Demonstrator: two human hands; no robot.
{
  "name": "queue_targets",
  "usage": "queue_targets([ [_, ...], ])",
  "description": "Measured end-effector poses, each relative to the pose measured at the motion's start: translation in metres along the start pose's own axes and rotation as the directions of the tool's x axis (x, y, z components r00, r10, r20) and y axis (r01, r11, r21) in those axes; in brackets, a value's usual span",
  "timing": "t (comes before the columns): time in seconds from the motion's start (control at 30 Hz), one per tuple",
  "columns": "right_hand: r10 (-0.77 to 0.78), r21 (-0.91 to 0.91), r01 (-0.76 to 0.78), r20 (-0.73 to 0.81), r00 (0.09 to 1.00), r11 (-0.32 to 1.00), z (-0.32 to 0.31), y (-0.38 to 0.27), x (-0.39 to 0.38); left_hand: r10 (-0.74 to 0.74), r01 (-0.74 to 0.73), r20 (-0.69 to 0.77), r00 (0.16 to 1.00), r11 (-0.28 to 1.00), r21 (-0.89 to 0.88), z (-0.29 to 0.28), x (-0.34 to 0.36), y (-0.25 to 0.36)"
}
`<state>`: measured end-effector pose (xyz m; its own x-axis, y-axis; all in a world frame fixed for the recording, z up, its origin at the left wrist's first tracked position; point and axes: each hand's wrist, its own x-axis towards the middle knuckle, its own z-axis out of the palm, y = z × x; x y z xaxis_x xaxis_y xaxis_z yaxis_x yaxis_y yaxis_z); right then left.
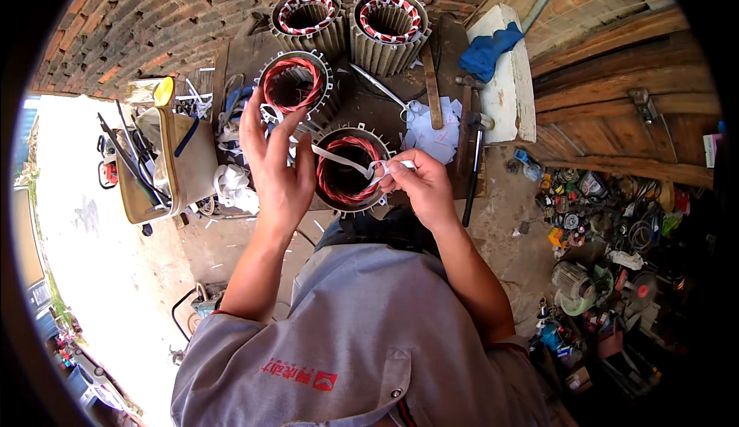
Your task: The person uses a wooden stick and a hammer to tap and adjust the copper windings inside a motor stator. They then cut a strip of white insulating tape and wrap it around the stator's outer rim to secure the coils.
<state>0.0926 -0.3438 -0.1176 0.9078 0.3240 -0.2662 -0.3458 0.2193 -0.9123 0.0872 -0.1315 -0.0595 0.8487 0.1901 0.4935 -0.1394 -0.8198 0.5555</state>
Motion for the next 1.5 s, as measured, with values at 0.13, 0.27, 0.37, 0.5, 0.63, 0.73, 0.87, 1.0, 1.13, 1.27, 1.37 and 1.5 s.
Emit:
queue_targets([
  [0.13,0.035,0.177,-0.041,0.035,0.999,0.983,0.001,-0.001,0.002,-0.247,0.625,0.613,0.751,0.567,-0.537,0.001,-0.022,-0.003],
  [0.27,-0.053,0.136,0.044,0.061,0.997,0.990,0.004,-0.003,0.005,-0.121,0.617,0.763,0.635,0.673,-0.407,0.023,-0.035,0.009],
  [0.37,-0.058,0.163,0.058,-0.003,0.998,0.985,0.007,-0.007,0.002,-0.059,0.596,0.779,0.624,0.680,-0.426,0.035,-0.037,0.012],
  [0.5,-0.038,0.173,0.045,-0.044,0.998,0.984,-0.003,-0.004,-0.001,-0.055,0.596,0.779,0.624,0.679,-0.429,0.038,-0.029,0.010],
  [0.63,-0.177,-0.089,0.169,-0.093,0.980,0.982,-0.008,-0.009,-0.007,-0.090,0.610,0.781,0.618,0.683,-0.403,0.038,-0.026,0.008],
  [0.73,-0.375,-0.299,0.377,0.067,0.925,0.877,-0.004,-0.017,-0.008,0.059,0.489,0.777,0.627,0.747,-0.451,0.039,-0.026,0.005],
  [0.87,-0.322,-0.362,0.401,0.262,0.910,0.841,0.004,-0.028,0.005,0.203,0.428,0.790,0.578,0.749,-0.506,0.028,-0.017,0.006],
  [1.0,-0.195,-0.273,0.312,0.384,0.903,0.910,0.006,-0.025,0.014,0.113,0.462,0.807,0.580,0.770,-0.440,0.029,-0.023,-0.007],
  [1.13,0.100,-0.496,0.163,0.461,0.882,0.853,0.005,-0.052,0.006,-0.003,0.623,0.833,0.554,0.665,-0.412,0.020,-0.029,-0.005],
  [1.27,0.019,-0.661,0.414,0.544,0.839,0.626,-0.001,-0.049,0.015,0.014,0.598,0.800,0.599,0.658,-0.459,0.024,-0.038,-0.008],
  [1.37,-0.056,-0.799,0.480,0.495,0.867,0.363,-0.008,-0.072,0.019,-0.044,0.667,0.806,0.590,0.589,-0.456,0.023,-0.039,-0.004],
  [1.5,-0.565,-0.802,0.597,0.505,0.652,-0.027,-0.030,-0.107,0.029,-0.066,0.620,0.790,0.610,0.660,-0.424,0.025,-0.037,-0.005],
])
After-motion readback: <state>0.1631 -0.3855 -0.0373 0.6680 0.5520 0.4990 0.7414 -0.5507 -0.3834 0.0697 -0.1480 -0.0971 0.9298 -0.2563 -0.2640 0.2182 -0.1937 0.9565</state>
